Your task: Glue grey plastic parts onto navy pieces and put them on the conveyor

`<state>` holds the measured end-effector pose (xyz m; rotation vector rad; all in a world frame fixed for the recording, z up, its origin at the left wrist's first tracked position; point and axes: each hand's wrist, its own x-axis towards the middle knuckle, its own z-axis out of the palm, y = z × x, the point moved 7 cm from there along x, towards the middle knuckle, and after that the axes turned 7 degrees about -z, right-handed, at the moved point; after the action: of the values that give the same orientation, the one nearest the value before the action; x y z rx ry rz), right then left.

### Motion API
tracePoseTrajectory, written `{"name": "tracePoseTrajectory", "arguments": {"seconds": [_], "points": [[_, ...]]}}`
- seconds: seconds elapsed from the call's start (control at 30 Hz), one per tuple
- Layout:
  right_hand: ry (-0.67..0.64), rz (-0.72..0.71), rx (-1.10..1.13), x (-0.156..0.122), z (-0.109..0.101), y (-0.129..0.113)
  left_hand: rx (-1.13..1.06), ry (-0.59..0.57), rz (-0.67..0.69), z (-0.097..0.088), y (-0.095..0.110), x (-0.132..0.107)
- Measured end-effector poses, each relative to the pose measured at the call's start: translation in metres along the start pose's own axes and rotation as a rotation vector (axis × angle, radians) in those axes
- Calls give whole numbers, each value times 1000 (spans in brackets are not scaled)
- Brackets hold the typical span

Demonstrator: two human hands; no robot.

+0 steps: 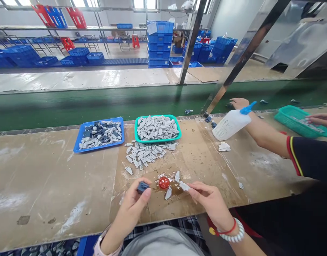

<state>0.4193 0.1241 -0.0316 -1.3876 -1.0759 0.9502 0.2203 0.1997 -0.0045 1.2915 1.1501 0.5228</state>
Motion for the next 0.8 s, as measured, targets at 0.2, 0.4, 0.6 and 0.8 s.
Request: {"name": "tracePoseTrajectory", "arguments": {"seconds": [0.2, 0.4, 0.6, 0.8], "points": [[2, -11, 227, 3, 17, -28, 61, -242, 91, 43, 30, -1], [18, -430, -96, 1, 34, -84, 40, -275, 157, 47, 45, -10], [-127, -665, -371, -11, 60, -98, 56, -93, 135, 43, 22, -7], [-524, -619, -563, 21, 100, -91, -74, 278, -53, -53, -42, -35]]}}
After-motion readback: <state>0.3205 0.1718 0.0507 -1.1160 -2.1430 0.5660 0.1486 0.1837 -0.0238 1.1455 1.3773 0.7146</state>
